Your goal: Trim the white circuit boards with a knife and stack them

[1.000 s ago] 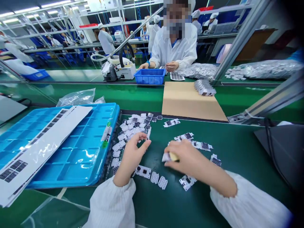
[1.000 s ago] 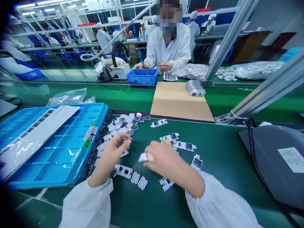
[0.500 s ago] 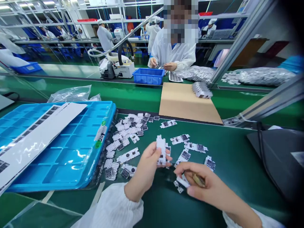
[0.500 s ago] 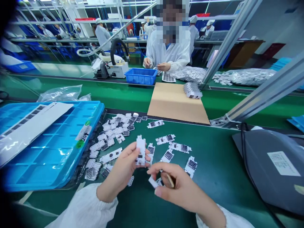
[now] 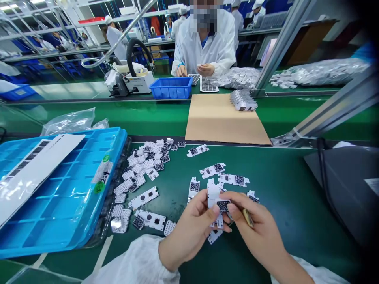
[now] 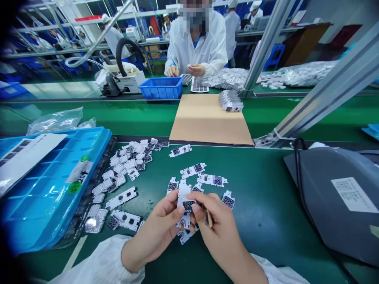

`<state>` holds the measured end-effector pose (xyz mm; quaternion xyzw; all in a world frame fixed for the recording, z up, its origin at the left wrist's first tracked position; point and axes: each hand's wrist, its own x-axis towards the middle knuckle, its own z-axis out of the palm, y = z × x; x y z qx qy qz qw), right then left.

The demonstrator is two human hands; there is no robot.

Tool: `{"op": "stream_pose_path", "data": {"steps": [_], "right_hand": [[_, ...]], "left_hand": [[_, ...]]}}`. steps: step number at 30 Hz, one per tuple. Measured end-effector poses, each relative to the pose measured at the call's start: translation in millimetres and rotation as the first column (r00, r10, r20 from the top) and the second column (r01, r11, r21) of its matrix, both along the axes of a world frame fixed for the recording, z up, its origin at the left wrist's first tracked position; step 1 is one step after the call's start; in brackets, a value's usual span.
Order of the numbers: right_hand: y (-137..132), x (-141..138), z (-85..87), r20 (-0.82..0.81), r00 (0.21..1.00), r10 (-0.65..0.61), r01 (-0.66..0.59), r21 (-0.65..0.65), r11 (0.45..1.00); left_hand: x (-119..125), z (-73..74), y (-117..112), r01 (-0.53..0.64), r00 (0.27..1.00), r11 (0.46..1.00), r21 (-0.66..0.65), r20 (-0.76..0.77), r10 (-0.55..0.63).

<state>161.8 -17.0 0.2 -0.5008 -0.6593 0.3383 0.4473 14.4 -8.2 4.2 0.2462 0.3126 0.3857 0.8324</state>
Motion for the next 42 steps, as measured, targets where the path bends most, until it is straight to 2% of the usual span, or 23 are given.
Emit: {"op": "stream_pose_path", "data": {"steps": [3,7,10,14,16,18,24,29,32,39,42], "right_hand": [[-1,1,-0.4,0.164,0.985,-0.05,0.026,0.144,0.989],[0,0,-1.5,0.236,0.967,-0.095,0.041,0.223,0.974],[0,-1,-1.7,0.326,0.935,-0.139,0.025,0.33,0.944],[0,1,0.3,0.445,0.871,-0.209,-0.011,0.442,0.897],[1,3,1.9,0.502,0.837,-0.22,-0.042,0.459,0.887],[2,4,3.1,0.536,0.812,-0.23,-0.057,0.466,0.883],[0,7,2.6,0.561,0.804,-0.194,-0.087,0.435,0.896],[-1,10,4.3,0.553,0.82,-0.15,-0.114,0.414,0.903],[0,10,4.2,0.557,0.82,-0.133,-0.134,0.413,0.901],[0,2,-0.4,0.464,0.867,-0.182,-0.031,0.414,0.91],[-2,1,-1.5,0.471,0.857,-0.207,-0.017,0.427,0.904]], "left_hand": [[-2,1.7,2,-0.03,0.999,0.999,-0.012,-0.032,0.03],[-1,2.9,4,-0.085,0.991,0.996,0.029,-0.104,0.088],[-2,1.8,2,-0.121,0.979,0.992,0.043,-0.162,0.126],[-5,-3.3,-1,-0.056,0.951,0.981,0.188,-0.29,0.11],[-6,-6.0,-2,0.006,0.935,0.967,0.254,-0.345,0.084],[-6,-8.0,-3,0.029,0.934,0.966,0.257,-0.351,0.066],[-5,-9.4,-3,-0.04,0.961,0.982,0.183,-0.26,0.088],[-3,-6.5,-4,-0.056,0.96,0.974,0.218,-0.257,0.113],[-2,-5.3,-3,-0.067,0.952,0.982,0.176,-0.282,0.115],[-2,-5.7,-2,-0.071,0.955,0.994,0.083,-0.281,0.091],[-1,-5.2,-1,-0.086,0.961,0.996,0.037,-0.261,0.092]]}}
